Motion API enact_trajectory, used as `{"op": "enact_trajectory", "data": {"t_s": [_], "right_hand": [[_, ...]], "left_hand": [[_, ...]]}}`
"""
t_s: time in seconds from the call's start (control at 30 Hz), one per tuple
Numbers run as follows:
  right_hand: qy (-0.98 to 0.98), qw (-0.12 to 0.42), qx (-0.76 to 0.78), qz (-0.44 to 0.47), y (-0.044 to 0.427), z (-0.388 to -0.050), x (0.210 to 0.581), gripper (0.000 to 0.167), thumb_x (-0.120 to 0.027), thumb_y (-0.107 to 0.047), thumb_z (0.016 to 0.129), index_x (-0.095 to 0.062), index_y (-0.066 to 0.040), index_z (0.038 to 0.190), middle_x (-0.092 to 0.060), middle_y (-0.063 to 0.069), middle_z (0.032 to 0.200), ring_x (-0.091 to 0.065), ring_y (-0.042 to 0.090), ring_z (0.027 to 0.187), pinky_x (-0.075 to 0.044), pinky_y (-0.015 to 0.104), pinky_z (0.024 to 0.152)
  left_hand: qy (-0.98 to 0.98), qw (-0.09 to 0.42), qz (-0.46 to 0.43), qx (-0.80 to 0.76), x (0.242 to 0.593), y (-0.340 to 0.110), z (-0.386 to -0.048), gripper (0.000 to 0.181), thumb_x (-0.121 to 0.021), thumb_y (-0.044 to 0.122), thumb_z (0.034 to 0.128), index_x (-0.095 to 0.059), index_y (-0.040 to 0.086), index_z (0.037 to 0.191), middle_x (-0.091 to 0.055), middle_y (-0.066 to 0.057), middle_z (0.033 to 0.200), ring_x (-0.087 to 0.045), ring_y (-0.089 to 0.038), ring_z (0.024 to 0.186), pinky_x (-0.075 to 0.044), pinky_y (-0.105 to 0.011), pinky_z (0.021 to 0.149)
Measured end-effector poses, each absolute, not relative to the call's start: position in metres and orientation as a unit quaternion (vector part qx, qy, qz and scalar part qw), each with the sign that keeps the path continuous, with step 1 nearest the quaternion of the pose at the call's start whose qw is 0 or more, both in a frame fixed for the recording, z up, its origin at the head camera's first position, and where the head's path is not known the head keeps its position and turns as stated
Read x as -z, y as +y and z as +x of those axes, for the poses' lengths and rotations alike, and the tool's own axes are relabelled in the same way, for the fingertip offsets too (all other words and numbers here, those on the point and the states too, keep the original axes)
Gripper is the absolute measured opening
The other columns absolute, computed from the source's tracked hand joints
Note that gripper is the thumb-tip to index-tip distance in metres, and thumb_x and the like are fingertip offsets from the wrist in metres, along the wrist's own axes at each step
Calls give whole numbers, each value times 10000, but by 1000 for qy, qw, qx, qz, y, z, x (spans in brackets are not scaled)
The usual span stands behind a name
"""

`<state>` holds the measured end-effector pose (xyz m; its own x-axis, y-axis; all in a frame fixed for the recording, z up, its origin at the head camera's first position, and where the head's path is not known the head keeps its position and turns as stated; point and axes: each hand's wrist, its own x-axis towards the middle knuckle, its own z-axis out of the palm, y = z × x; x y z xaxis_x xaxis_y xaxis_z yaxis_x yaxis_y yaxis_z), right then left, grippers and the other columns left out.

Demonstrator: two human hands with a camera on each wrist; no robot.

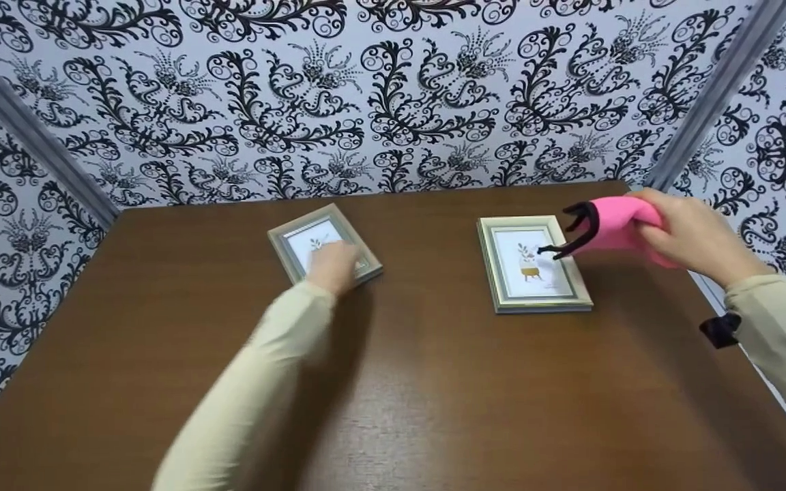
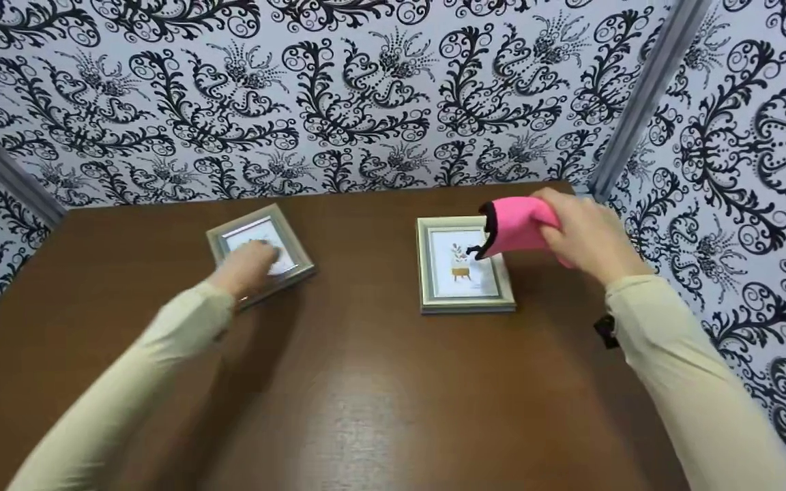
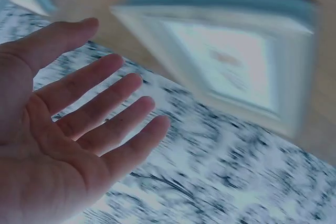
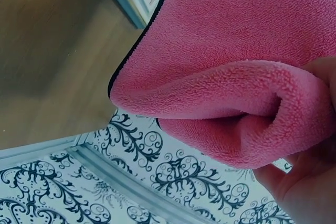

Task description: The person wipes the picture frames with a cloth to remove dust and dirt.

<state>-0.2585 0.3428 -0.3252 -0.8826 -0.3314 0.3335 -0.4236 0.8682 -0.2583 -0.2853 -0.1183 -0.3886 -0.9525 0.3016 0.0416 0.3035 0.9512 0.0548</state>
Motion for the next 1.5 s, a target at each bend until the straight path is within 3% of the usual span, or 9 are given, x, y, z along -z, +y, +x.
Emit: {"op": "enact_trajectory", "data": {"t_s": [0.17,0.33,0.6,0.87,1.17,1.5], "right_hand": [[-955,134,-168,204,327,-265,320,307,-612,-36,881,-616,-55,1187,-649,137,851,-550,252,648,-431,429,582],[-952,127,-184,210,301,-275,315,329,-612,-46,891,-605,-73,1219,-672,167,922,-597,267,658,-477,476,627],[-946,84,-213,229,251,-285,322,330,-616,-40,886,-600,-72,1214,-636,103,876,-563,232,668,-476,411,620],[-928,48,-208,306,211,-287,332,315,-593,-88,902,-609,-100,1217,-678,148,1062,-652,320,878,-521,502,753],[-919,77,-188,338,195,-288,333,248,-578,-121,908,-622,-92,1150,-674,106,882,-641,286,750,-505,471,632],[-928,98,-181,310,204,-290,340,235,-563,-92,873,-625,-85,1099,-648,96,837,-611,277,716,-481,472,594]], "left_hand": [[-993,5,-116,25,408,-174,-281,64,-593,-29,807,-650,-2,818,-666,-233,909,-650,-423,830,-538,-534,628],[-993,-6,-110,40,423,-193,-275,96,-649,90,843,-644,-4,830,-654,-244,872,-642,-445,794,-518,-549,582],[-987,1,-151,50,431,-188,-266,49,-651,1,841,-637,-18,884,-573,-237,839,-623,-441,775,-521,-534,606],[-976,40,-202,71,442,-190,-261,48,-618,-69,813,-633,-28,834,-578,-219,760,-622,-439,709,-514,-526,591],[-963,83,-251,52,441,-164,-234,75,-642,-127,787,-611,-59,775,-602,-247,718,-629,-419,658,-530,-480,538],[-939,128,-318,31,445,-139,-207,96,-659,-129,749,-633,-37,739,-618,-212,699,-641,-365,626,-537,-424,508]]}}
